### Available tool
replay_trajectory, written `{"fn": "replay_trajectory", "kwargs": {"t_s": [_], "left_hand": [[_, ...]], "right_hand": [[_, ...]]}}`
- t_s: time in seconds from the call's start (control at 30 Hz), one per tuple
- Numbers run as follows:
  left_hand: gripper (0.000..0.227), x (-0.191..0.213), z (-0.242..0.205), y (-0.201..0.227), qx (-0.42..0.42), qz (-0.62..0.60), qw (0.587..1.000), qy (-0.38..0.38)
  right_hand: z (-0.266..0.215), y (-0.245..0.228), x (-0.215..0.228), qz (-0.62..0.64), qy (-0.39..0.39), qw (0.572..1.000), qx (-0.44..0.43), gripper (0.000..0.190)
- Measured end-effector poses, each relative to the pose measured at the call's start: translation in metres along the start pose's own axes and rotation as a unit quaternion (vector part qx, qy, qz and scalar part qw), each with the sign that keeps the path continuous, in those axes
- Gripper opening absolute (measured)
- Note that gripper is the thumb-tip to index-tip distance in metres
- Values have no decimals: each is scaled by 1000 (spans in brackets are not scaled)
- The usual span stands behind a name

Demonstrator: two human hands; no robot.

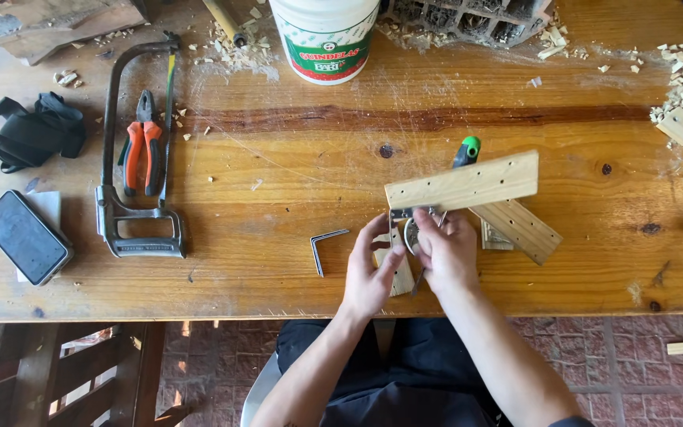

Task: The person assembles small wooden pieces by inserting metal brackets and tightening screws with a screwdriver. They handle multiple pieces one at a time, aligning brackets and securing them to form joints on a cluttered workbench.

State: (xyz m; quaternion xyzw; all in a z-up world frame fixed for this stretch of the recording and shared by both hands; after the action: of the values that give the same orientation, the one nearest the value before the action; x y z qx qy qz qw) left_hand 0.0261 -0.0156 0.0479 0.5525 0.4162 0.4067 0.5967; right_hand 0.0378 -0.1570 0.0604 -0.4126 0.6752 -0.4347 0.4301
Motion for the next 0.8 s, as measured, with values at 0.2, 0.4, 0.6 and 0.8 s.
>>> {"fn": "replay_trajectory", "kwargs": {"t_s": [0.2,0.4,0.6,0.8], "left_hand": [[28,-5,0,-45,-38,-153,980,119],[35,-9,-2,-46,-58,-150,981,111],[12,5,1,-37,-50,-279,951,121],[12,69,17,24,0,-227,960,162]], "right_hand": [[-17,10,-10,119,-59,991,-12,24],[-27,33,2,126,-66,989,-32,36],[-43,40,8,120,-125,985,-21,10],[-39,62,57,181,-82,978,-62,31]]}}
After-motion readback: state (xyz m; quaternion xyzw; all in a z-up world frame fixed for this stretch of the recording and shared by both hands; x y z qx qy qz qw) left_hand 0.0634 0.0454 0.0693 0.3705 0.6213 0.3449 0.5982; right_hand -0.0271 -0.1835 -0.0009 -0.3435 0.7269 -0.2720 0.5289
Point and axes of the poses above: each hand's wrist, its own z-axis towards the middle knuckle, its own x-axis out of the back of the hand, y = z × x, the point moved 3 cm from there along z, towards the middle knuckle, and after that the axes turned 10 degrees about -y, right-handed, at the moved point
